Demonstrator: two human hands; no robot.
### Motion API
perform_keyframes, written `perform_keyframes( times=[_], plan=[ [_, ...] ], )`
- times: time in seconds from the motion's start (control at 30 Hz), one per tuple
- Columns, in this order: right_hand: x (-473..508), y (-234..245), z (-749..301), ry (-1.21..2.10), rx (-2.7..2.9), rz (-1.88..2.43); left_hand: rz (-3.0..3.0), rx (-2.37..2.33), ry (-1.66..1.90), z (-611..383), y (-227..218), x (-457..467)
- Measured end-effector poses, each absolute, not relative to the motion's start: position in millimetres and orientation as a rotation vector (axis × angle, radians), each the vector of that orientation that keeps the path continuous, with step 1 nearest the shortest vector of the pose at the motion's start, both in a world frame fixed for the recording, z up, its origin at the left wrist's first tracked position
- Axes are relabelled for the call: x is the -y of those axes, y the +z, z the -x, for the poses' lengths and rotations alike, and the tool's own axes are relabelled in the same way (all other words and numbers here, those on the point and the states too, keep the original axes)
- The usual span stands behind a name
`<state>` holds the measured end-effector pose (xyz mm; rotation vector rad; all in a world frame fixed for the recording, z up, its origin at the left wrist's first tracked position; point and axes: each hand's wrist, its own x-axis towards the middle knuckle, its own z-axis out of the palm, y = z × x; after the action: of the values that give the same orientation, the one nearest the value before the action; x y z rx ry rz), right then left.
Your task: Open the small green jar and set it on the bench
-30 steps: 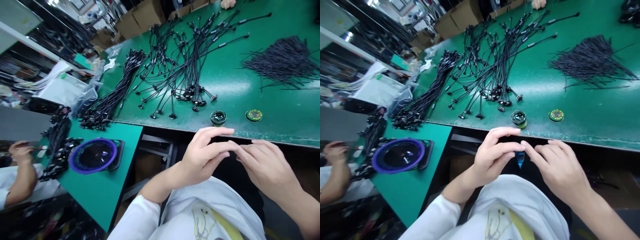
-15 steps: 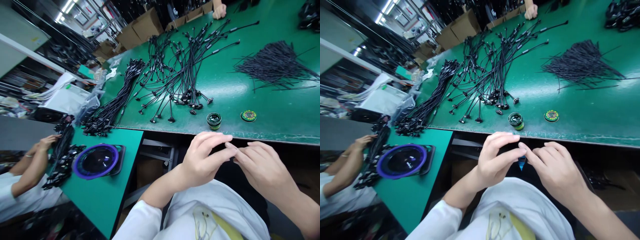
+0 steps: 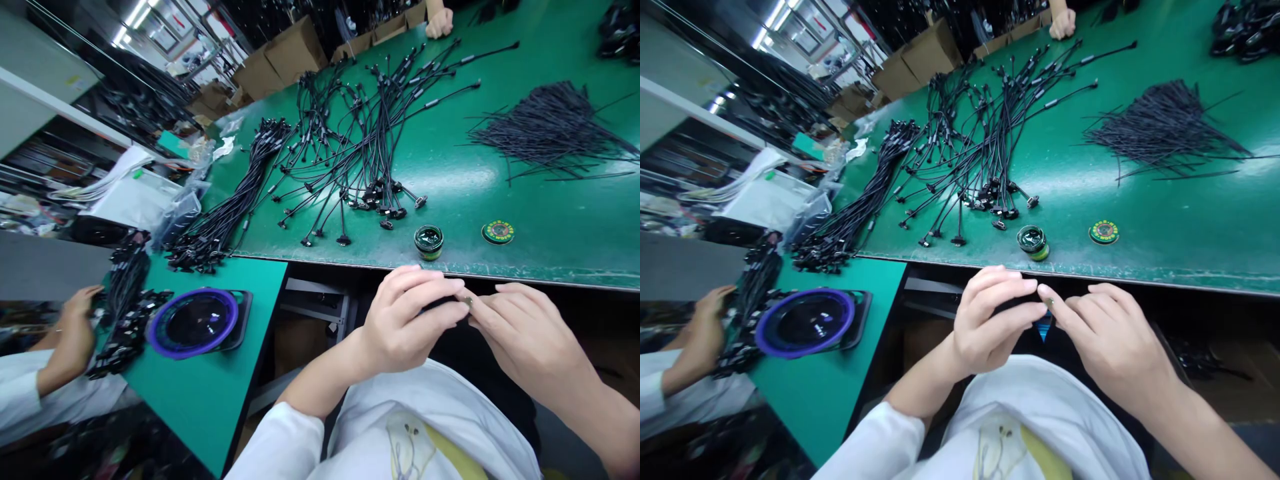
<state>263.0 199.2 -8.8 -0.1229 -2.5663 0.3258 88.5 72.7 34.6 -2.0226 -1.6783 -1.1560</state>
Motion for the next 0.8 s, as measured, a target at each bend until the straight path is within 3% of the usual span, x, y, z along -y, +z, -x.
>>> perform_keyframes(
  times=[0.8],
  plan=[
    [-200.5, -15.3, -263.5, 0.332, 2.580, 0.086, 2.005, 1.711, -1.210, -86.5, 30.6, -71.0]
  ],
)
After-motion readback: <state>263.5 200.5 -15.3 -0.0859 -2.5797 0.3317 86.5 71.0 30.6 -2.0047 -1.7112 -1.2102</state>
